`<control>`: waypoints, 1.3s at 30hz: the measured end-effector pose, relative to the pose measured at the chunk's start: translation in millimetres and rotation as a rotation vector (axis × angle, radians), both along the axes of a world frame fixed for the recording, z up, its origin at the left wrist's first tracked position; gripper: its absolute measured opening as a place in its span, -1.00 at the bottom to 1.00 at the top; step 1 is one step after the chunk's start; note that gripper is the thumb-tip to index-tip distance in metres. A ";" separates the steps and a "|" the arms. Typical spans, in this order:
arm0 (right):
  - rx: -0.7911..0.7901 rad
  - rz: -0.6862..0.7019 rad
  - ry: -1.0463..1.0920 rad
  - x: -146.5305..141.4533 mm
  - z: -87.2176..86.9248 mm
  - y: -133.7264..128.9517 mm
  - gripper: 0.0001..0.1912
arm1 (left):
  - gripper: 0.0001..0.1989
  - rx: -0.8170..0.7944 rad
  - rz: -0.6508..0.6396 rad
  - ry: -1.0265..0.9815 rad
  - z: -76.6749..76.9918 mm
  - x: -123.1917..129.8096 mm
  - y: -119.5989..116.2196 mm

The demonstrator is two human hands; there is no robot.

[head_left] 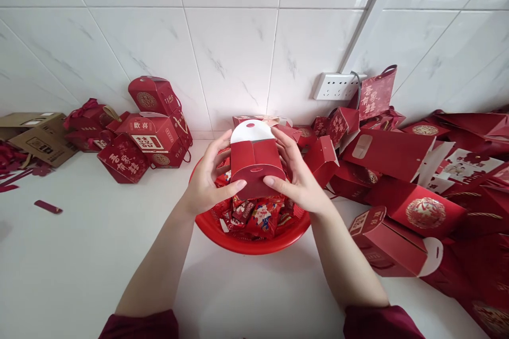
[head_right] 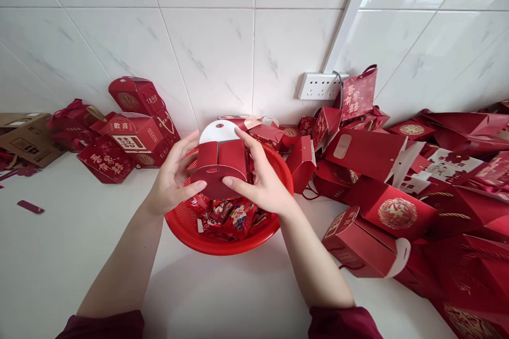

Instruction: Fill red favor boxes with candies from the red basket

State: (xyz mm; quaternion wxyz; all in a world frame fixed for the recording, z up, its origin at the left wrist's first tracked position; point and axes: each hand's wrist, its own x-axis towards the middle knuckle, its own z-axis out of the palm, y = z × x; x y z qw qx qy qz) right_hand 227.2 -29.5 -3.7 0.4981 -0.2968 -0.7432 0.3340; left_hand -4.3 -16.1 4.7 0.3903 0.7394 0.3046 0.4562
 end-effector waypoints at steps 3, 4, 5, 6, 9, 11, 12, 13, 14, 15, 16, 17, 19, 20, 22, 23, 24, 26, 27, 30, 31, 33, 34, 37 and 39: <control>0.003 0.071 -0.201 25.8 4.4 7.7 -0.59 | -0.33 -0.003 -0.024 0.196 -1.8 0.6 2.5; -0.008 0.093 -0.272 33.5 4.6 10.5 -0.69 | -0.41 -0.001 -0.016 0.292 -3.1 1.8 3.5; -0.038 0.112 -0.341 39.7 3.8 13.3 -0.75 | -0.47 -0.008 -0.012 0.392 -4.8 3.2 4.7; -0.084 0.128 -0.406 44.1 2.2 16.0 -0.77 | -0.51 -0.029 -0.017 0.490 -6.8 4.7 6.0; -0.229 0.104 -0.553 46.8 -7.3 22.6 -0.71 | -0.55 -0.115 -0.050 0.684 -13.3 7.8 10.1; -0.250 0.018 -0.546 42.1 -15.0 25.2 -0.61 | -0.59 -0.136 -0.053 0.700 -17.7 8.1 12.3; -0.240 -0.028 -0.517 39.1 -18.4 26.0 -0.50 | -0.58 -0.141 -0.038 0.663 -19.8 7.9 13.1; -0.227 -0.064 -0.485 36.1 -21.3 26.4 -0.36 | -0.53 -0.147 -0.015 0.608 -22.0 7.5 13.7; -0.216 -0.088 -0.457 33.6 -23.3 26.6 -0.19 | -0.40 -0.157 0.011 0.553 -24.0 7.1 14.2; -0.206 -0.097 -0.439 31.6 -24.5 26.5 -0.04 | -0.22 -0.168 0.040 0.507 -25.8 6.7 14.6; -0.192 -0.095 -0.429 30.5 -24.6 26.2 0.07 | -0.02 -0.173 0.062 0.479 -27.2 6.4 14.8; -0.170 -0.083 -0.427 30.3 -23.8 25.8 0.12 | 0.10 -0.169 0.068 0.474 -28.1 6.1 15.0; -0.097 -0.044 -0.426 32.1 -19.7 24.7 0.05 | 0.12 -0.135 0.057 0.500 -28.1 5.7 15.3; -0.056 -0.013 -0.427 34.0 -17.0 24.0 -0.06 | 0.05 -0.111 0.051 0.514 -27.3 5.6 15.4; -0.012 0.059 -0.444 38.6 -11.4 22.7 -0.33 | -0.16 -0.062 0.040 0.536 -24.7 5.8 15.7; -0.014 0.084 -0.461 40.8 -9.2 22.2 -0.45 | -0.25 -0.042 0.035 0.548 -23.1 6.0 15.8; -0.026 0.098 -0.482 42.8 -7.6 21.9 -0.55 | -0.33 -0.025 0.027 0.562 -21.6 6.2 15.8; -0.053 0.095 -0.525 45.0 -6.4 21.9 -0.67 | -0.43 0.003 0.008 0.594 -19.4 6.5 15.9; -0.061 0.083 -0.539 45.3 -6.8 22.1 -0.69 | -0.45 0.009 0.006 0.615 -18.9 6.5 15.8; -0.063 0.060 -0.554 43.6 -10.6 23.6 -0.69 | -0.48 0.003 0.012 0.717 -19.7 5.0 15.0; -0.066 0.052 -0.557 42.5 -12.3 24.2 -0.69 | -0.48 -0.005 0.008 0.755 -20.6 4.3 14.5; -0.075 0.034 -0.561 40.5 -15.7 25.4 -0.70 | -0.47 -0.033 -0.011 0.814 -22.7 3.0 13.4; -0.080 0.027 -0.564 39.6 -17.1 25.9 -0.70 | -0.46 -0.055 -0.020 0.836 -23.7 2.6 12.7; -0.083 0.015 -0.581 37.6 -19.9 27.4 -0.71 | -0.44 -0.124 -0.026 0.870 -25.3 2.4 10.9; -0.075 0.008 -0.586 36.7 -21.2 28.6 -0.74 | -0.42 -0.125 -0.020 0.847 -25.9 2.8 10.1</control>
